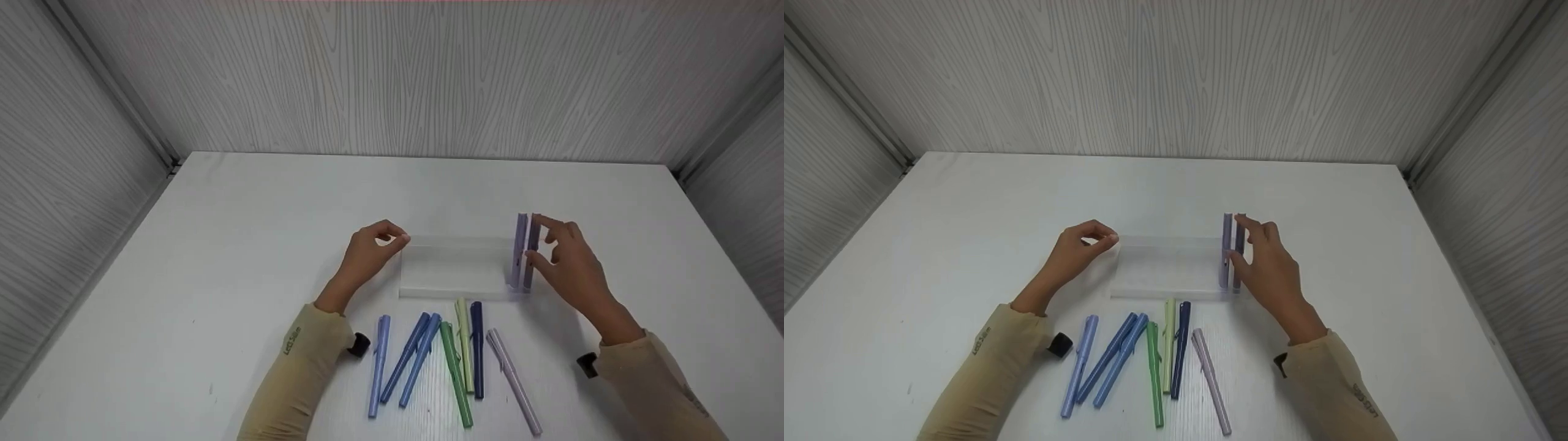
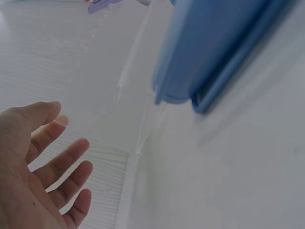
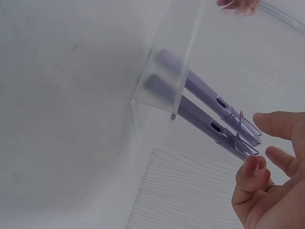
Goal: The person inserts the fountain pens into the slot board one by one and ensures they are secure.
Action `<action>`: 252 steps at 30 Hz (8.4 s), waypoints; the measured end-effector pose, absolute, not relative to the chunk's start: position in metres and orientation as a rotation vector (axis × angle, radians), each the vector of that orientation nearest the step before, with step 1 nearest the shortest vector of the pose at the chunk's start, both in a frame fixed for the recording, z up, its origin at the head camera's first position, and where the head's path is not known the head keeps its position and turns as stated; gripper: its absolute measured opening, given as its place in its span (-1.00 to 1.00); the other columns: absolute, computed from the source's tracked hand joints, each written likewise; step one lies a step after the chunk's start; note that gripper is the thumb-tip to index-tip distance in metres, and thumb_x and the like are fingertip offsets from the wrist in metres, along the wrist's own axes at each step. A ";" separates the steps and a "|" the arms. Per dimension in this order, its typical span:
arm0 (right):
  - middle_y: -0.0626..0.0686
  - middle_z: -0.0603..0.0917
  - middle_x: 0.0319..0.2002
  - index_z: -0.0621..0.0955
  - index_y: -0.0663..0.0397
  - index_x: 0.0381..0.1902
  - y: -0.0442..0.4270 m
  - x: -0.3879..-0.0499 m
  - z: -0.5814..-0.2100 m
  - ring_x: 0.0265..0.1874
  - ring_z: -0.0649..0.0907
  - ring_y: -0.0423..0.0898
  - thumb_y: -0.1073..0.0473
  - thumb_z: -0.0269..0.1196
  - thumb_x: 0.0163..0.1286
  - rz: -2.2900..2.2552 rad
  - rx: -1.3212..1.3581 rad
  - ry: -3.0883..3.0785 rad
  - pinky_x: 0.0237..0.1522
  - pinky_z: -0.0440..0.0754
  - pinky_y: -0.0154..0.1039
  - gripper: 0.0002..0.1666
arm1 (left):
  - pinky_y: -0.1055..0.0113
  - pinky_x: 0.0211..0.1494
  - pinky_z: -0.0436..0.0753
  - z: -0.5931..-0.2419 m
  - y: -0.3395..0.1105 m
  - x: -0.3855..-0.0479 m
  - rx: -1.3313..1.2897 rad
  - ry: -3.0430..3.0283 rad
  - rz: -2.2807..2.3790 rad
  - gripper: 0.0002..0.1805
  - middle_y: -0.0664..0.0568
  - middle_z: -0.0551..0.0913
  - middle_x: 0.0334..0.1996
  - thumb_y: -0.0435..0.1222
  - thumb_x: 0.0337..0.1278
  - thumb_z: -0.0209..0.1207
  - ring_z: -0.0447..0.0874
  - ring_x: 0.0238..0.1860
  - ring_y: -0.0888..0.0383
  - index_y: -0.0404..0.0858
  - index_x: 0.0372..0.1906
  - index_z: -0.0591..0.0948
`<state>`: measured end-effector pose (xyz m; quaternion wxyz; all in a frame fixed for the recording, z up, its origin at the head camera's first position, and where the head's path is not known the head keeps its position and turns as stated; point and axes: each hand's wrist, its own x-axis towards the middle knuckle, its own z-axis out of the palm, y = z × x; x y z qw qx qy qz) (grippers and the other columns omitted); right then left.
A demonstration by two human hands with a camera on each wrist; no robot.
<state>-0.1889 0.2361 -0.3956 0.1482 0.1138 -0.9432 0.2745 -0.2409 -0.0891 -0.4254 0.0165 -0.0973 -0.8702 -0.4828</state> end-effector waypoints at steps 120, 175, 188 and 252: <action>0.06 0.68 -0.24 0.21 -0.05 0.32 0.253 -0.160 -0.362 -0.52 0.52 -0.23 0.22 0.28 0.30 1.293 0.861 -3.070 -0.48 0.49 -0.34 -0.28 | 0.20 0.00 0.61 -0.424 -0.085 -0.248 -0.347 -2.722 -1.537 -0.75 0.06 0.72 -0.15 -0.05 0.25 0.20 0.62 -0.07 0.10 -0.12 -0.17 0.68; 0.20 0.56 -0.07 0.12 -0.10 0.40 0.242 -0.206 -0.386 -0.37 0.67 0.08 0.30 0.19 0.38 1.287 0.527 -2.748 -0.44 0.60 -0.41 -0.25 | 0.28 -0.15 0.62 -0.426 -0.083 -0.249 -0.303 -2.750 -1.548 -0.74 0.08 0.71 -0.14 0.00 0.23 0.20 0.64 -0.17 0.11 -0.07 -0.16 0.68; 0.19 0.59 -0.11 0.16 -0.13 0.38 0.239 -0.208 -0.396 -0.51 0.57 -0.12 0.26 0.21 0.38 1.254 0.537 -2.769 -0.50 0.57 -0.39 -0.28 | 0.28 -0.14 0.62 -0.426 -0.082 -0.249 -0.307 -2.757 -1.522 -0.74 0.08 0.72 -0.16 -0.01 0.23 0.21 0.65 -0.19 0.13 -0.07 -0.16 0.69; 0.08 0.55 -0.39 0.40 -0.12 0.37 0.227 -0.197 -0.388 -0.64 0.36 -0.14 0.21 0.39 0.20 0.700 0.411 -2.801 -0.67 0.29 -0.30 -0.23 | 0.22 0.07 0.60 -0.424 -0.080 -0.249 -0.344 -2.744 -1.505 -0.77 0.05 0.74 -0.15 -0.08 0.24 0.22 0.64 -0.08 0.10 -0.13 -0.17 0.69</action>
